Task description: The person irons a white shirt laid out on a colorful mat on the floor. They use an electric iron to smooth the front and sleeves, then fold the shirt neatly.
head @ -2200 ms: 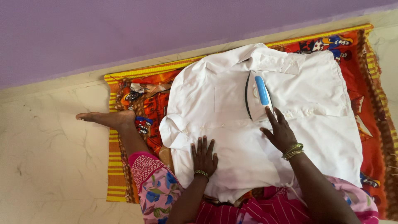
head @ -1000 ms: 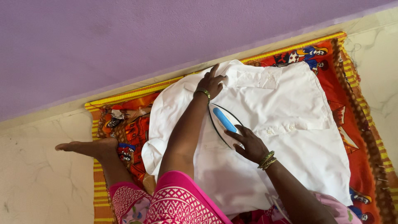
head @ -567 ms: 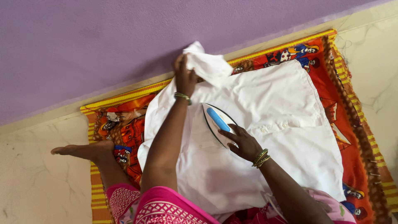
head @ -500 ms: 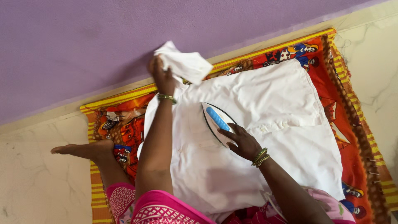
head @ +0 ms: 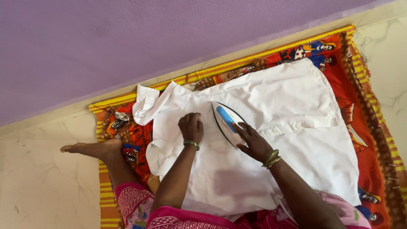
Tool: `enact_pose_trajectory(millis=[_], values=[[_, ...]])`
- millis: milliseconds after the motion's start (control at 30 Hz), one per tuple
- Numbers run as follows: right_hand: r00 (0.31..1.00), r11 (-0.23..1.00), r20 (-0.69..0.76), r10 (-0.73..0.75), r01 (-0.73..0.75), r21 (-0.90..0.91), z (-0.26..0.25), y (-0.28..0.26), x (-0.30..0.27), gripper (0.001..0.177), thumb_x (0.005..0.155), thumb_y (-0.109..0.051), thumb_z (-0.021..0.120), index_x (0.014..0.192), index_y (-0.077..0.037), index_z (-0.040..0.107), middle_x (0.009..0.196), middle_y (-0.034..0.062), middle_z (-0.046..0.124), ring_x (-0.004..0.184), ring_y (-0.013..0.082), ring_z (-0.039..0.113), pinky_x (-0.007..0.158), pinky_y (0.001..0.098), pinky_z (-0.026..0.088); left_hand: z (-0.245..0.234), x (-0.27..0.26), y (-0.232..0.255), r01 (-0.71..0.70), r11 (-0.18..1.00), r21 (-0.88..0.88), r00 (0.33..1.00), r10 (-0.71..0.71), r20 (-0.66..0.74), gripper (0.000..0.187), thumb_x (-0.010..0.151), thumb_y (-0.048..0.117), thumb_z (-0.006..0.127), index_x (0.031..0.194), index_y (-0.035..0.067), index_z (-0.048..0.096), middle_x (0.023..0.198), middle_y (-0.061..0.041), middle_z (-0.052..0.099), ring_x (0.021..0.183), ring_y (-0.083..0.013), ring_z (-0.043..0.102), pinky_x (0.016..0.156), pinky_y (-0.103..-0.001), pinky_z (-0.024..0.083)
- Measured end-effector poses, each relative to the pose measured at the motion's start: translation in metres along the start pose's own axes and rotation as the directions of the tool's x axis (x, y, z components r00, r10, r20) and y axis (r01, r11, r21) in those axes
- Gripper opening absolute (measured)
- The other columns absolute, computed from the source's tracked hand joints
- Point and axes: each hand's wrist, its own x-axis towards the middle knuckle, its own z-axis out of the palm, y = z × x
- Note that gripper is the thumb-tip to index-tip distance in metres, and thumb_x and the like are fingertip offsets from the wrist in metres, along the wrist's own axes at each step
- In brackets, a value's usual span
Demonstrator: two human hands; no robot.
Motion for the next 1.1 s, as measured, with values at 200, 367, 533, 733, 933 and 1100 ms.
enact_pose_trajectory(millis=[200,367,533,733,933,1100], values=[[0.996,0.999,-0.084,-0.031,0.027,-0.047,0.001,-0.002,-0.001,0.089,0.085,-0.027,0.076,0.159,-0.028,0.027,0.146,0.0109,0.048,0.126,0.031,0.054,0.095,0.0436,0.055,0.029,0.018,0.017,-0.065,0.955,0.289,0.997,0.075,-0.025,0.063,0.092,0.038,0.063,0.15,0.017,0.048,0.16,-0.017,0.036,0.148,-0.0384,0.029,0.116,-0.069,0.012],[0.983,0.995,-0.182,0.014,-0.03,-0.09,0.001,0.009,0.002,0.091,0.084,-0.025,0.076,0.16,-0.026,0.026,0.145,0.0137,0.048,0.126,0.0356,0.053,0.093,0.0452,0.054,0.044,0.021,0.004,-0.004,0.94,0.34,0.994,-0.034,0.107,0.069,0.098,0.048,0.051,0.16,0.025,0.034,0.17,-0.012,0.018,0.156,-0.0362,0.015,0.12,-0.07,0.002],[0.944,0.989,-0.3,0.139,-0.15,-0.015,-0.019,0.035,0.001,0.091,0.084,-0.023,0.075,0.161,-0.029,0.026,0.143,0.0125,0.052,0.123,0.0349,0.056,0.094,0.0456,0.054,0.047,0.016,0.001,-0.004,0.934,0.358,0.993,-0.039,0.114,0.068,0.099,0.046,0.051,0.161,0.025,0.033,0.171,-0.012,0.018,0.157,-0.0359,0.017,0.121,-0.07,0.002],[0.846,0.979,-0.512,0.152,-0.2,-0.04,-0.049,0.075,-0.007,0.096,0.084,-0.015,0.078,0.164,-0.02,0.026,0.141,0.0212,0.052,0.122,0.0404,0.054,0.101,0.0487,0.049,0.045,0.017,0.003,-0.005,0.935,0.354,0.993,-0.037,0.111,0.069,0.098,0.044,0.051,0.161,0.025,0.031,0.171,-0.012,0.018,0.157,-0.0353,0.017,0.121,-0.069,0.003],[0.656,0.941,-0.732,0.183,-0.333,-0.064,-0.076,0.11,-0.024,0.097,0.086,-0.011,0.08,0.166,-0.01,0.024,0.138,0.0232,0.055,0.128,0.0431,0.051,0.101,0.0499,0.049,0.045,0.017,0.003,0.001,0.934,0.358,0.992,-0.046,0.115,0.069,0.098,0.045,0.05,0.162,0.026,0.03,0.171,-0.011,0.017,0.157,-0.0343,0.016,0.121,-0.069,0.002],[0.628,0.926,-0.726,0.281,-0.377,0.032,-0.078,0.118,-0.027,0.097,0.087,-0.011,0.079,0.167,-0.011,0.024,0.131,0.0233,0.056,0.119,0.0394,0.055,0.095,0.0486,0.052,0.045,0.02,0.005,0.001,0.935,0.356,0.99,-0.05,0.128,0.069,0.098,0.045,0.05,0.162,0.026,0.029,0.171,-0.012,0.016,0.157,-0.0351,0.015,0.12,-0.07,0.001]])
